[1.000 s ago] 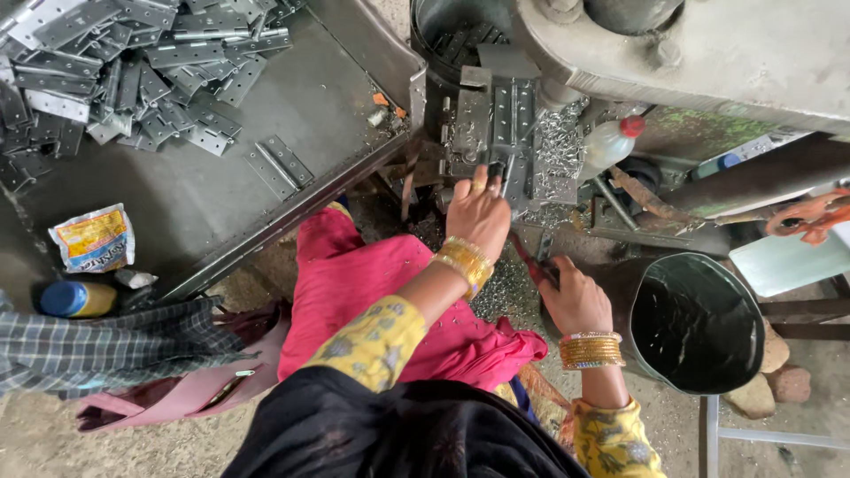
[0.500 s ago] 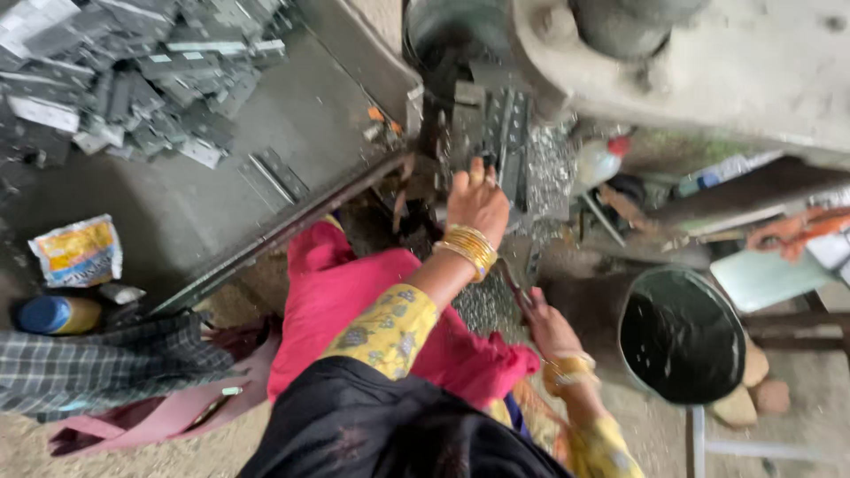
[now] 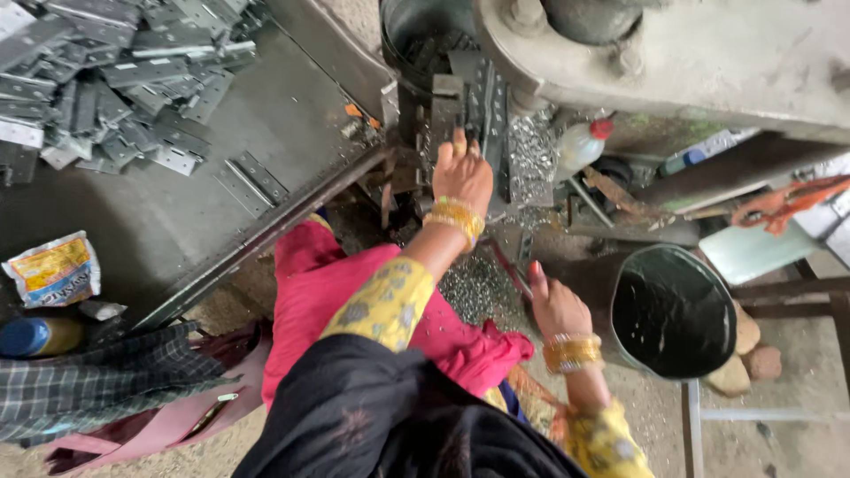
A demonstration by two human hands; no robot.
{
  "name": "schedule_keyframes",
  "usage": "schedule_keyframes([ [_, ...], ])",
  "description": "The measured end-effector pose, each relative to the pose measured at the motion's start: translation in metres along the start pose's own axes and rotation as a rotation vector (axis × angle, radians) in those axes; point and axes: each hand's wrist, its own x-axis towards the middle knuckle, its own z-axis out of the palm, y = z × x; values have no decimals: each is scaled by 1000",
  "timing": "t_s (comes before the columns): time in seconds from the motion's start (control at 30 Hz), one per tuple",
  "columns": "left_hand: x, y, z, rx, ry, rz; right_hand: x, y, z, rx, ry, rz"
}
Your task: The person repeatedly picks up small metal hinge pieces from a bin and places them into a press machine. They use a metal rod to operate the press, then remove the processed pieces and return them to the bin. The cycle continues throughout the clip.
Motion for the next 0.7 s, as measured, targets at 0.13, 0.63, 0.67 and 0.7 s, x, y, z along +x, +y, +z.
schedule_keyframes([
  [0.13, 11, 8, 7, -143, 146, -60, -4, -8, 4, 95, -36, -164],
  [0.63, 33, -2, -1, 18, 32, -60, -22, -37, 3, 211, -274, 18],
  [0.67, 32, -1, -1, -25, 73, -42, -26, -40, -8, 232, -225, -32],
  [0.7, 26, -3, 0, -68, 112, -24, -33, -42, -25, 250, -177, -82],
])
